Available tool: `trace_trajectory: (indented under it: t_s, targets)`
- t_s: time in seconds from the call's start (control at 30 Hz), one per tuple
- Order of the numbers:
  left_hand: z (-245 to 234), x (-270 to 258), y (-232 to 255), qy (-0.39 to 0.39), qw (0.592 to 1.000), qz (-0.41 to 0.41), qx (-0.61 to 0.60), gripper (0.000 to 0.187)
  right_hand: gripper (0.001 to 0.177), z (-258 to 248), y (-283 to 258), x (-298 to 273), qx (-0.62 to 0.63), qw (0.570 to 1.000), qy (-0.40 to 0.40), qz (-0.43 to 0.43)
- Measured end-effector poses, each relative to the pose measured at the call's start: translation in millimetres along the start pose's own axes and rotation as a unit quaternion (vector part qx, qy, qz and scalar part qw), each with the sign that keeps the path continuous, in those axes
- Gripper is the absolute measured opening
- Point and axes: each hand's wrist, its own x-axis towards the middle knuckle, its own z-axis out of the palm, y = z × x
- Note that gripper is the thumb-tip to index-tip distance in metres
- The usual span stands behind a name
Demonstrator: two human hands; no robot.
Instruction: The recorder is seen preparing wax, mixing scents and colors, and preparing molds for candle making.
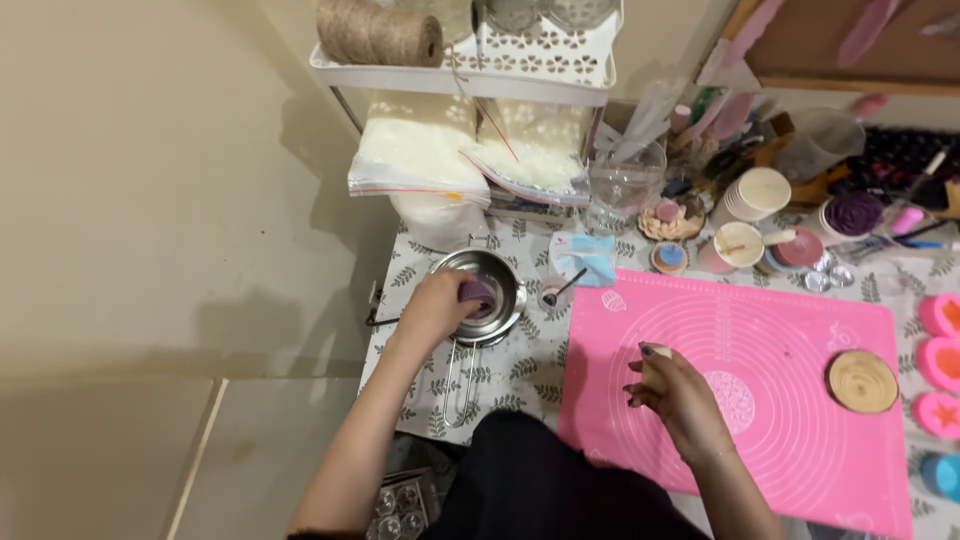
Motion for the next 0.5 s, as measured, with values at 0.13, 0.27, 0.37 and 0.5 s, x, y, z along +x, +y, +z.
trace_trajectory:
  t_s: [0.13, 0.27, 0.37, 0.5]
  targets:
    - [5, 12, -9, -0.02, 0.997, 0.067, 0.042, 0.034, 0.037, -9, 13, -7, 0.0, 0.999, 0.04, 0.009]
    - [17, 28, -26, -0.085, 0.993, 0.048, 0.06, 0.03, 0.037, -16, 18, -10, -0.004, 0.998, 0.059, 0.014]
    - [24, 38, -38, -0.097, 0.989, 0.081, 0.073, 0.024, 0.036, -15, 18, -11, 0.0, 0.998, 0.062, 0.004]
    - [18, 42, -31, -0.116, 0.99, 0.05, 0.069, 0.02, 0.035, -14, 15, -14, 0.014, 0.998, 0.063, -0.013]
